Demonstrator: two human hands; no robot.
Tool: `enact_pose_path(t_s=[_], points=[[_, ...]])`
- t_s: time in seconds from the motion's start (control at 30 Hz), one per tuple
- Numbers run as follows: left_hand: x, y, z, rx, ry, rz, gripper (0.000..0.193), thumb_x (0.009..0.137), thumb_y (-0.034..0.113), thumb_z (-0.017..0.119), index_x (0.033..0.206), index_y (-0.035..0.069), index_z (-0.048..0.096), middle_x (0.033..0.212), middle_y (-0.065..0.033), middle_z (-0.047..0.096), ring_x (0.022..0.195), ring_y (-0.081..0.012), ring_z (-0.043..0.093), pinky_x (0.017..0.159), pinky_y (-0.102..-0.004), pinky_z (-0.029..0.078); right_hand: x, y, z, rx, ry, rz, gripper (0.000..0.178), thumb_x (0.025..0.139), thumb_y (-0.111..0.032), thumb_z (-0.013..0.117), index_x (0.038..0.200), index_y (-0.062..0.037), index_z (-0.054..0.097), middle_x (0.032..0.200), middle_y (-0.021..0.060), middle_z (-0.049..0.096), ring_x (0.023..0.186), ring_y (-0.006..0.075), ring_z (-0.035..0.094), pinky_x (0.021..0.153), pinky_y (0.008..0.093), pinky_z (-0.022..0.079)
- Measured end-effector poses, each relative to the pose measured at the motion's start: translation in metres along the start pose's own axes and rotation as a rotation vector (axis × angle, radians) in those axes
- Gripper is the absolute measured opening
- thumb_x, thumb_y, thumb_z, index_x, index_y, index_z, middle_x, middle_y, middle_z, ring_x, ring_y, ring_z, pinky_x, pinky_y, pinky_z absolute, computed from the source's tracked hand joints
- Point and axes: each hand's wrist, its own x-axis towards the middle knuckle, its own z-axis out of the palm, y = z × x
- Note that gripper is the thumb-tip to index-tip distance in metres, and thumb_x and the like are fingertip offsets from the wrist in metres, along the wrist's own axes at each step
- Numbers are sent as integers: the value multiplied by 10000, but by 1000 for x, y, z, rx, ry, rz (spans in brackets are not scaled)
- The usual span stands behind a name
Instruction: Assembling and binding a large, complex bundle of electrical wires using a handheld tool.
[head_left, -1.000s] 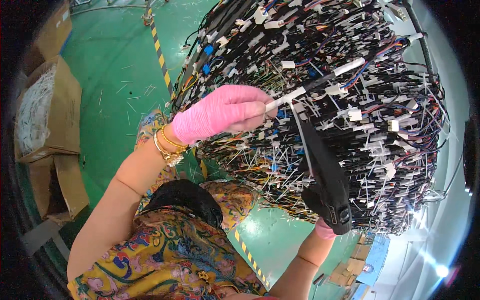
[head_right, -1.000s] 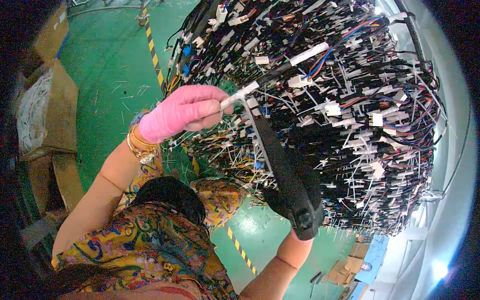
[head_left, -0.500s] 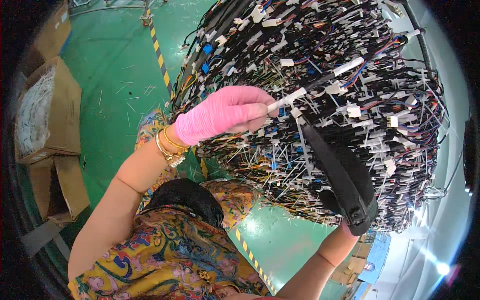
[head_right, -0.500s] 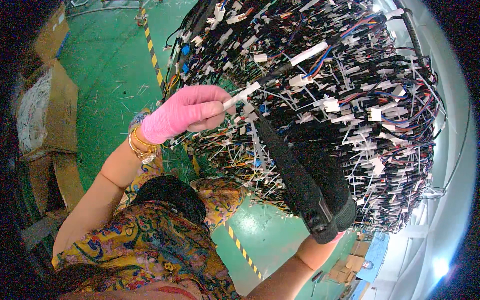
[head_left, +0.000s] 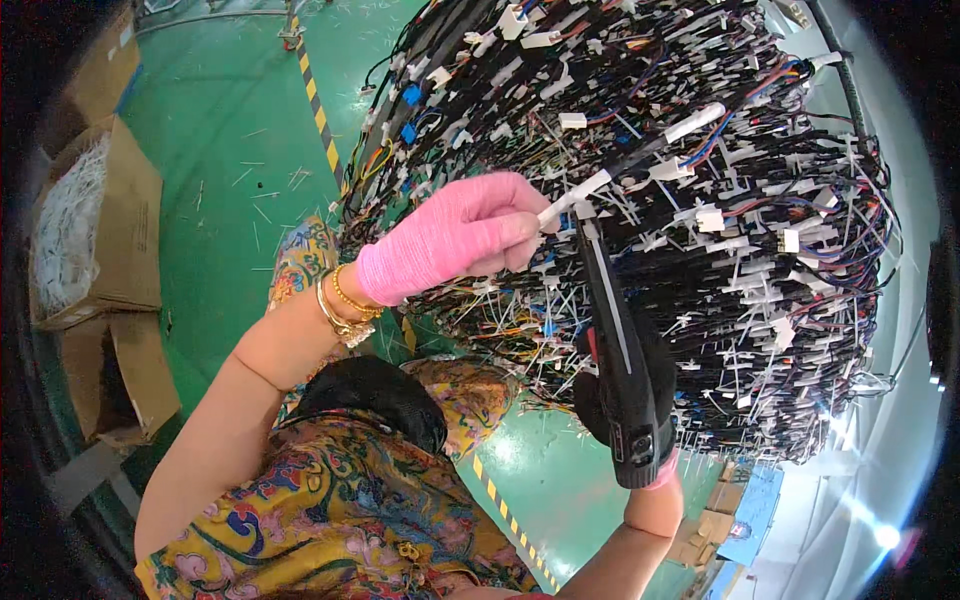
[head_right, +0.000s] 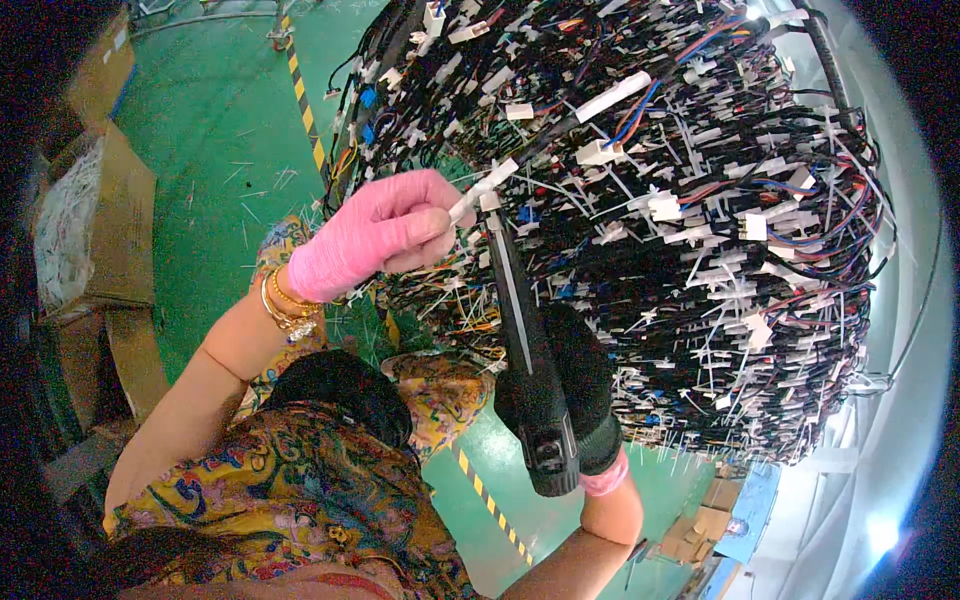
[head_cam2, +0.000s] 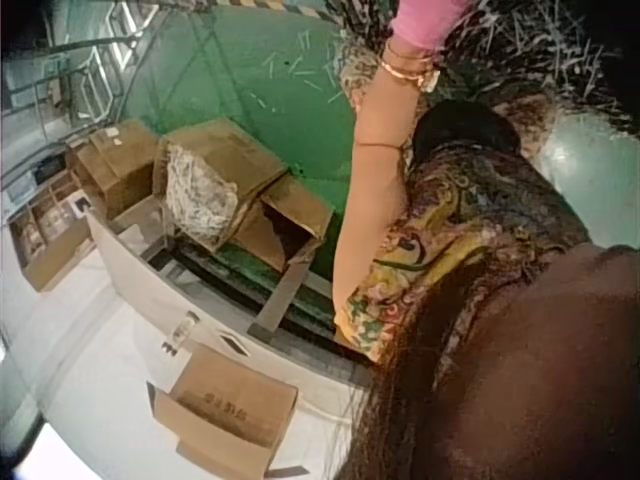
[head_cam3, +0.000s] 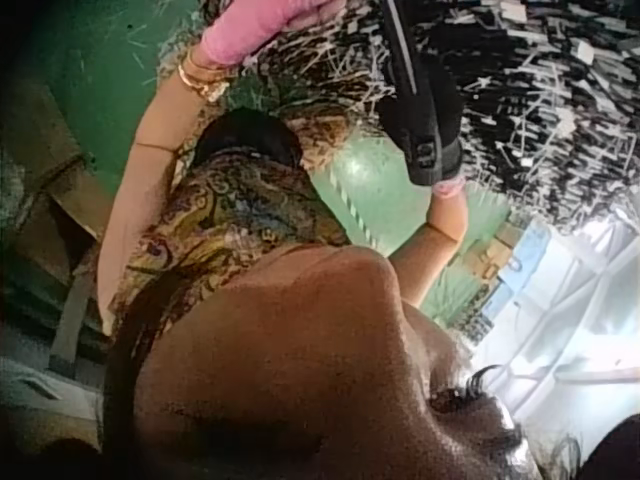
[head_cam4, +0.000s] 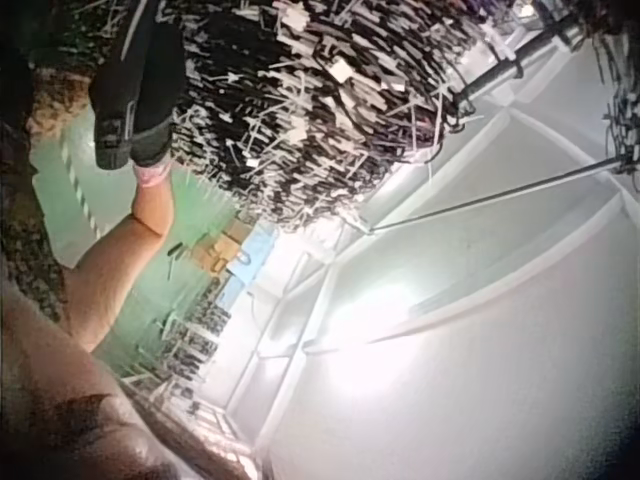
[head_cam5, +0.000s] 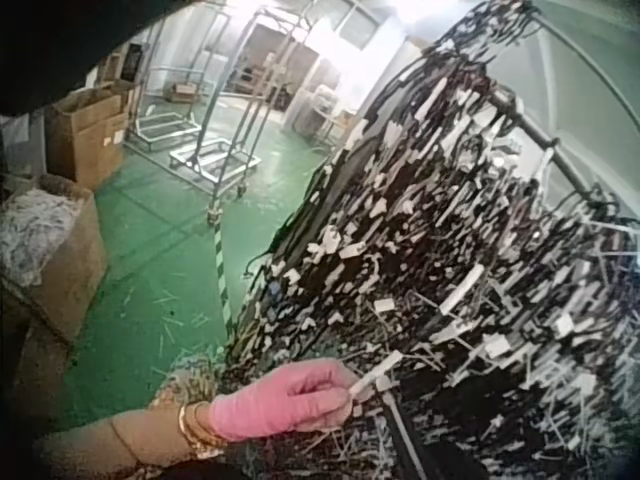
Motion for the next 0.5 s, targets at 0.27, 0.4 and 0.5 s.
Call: enact_pose_path(t_s=[0.27, 0.4, 0.5], points=[[3, -1, 1, 14, 15, -47, 172, 956, 208, 527, 1019, 54, 570, 725, 37, 541, 542, -7, 384, 469, -167, 299, -7, 8, 11, -102, 21, 8, 329, 650, -225, 715, 929, -59, 665, 828, 111, 632, 686, 324, 607, 635, 397, 494], [3, 4, -7, -27, 27, -40, 212, 932, 245, 563, 1013, 51, 592, 729, 42, 547, 548, -6, 399, 473, -171, 306, -3, 6, 17, -2, 174, 55, 372, 670, -268, 724, 958, -43, 658, 874, 149, 632, 802, 353, 610, 717, 437, 481], [8, 16, 11, 211, 169, -107, 242, 837, 247, 658, 962, 50, 591, 704, 69, 459, 619, -33, 379, 541, -204, 308, -1, -2, 21, -161, 50, 107, 470, 702, -261, 706, 1071, -2, 574, 958, 172, 601, 866, 392, 564, 778, 464, 448]])
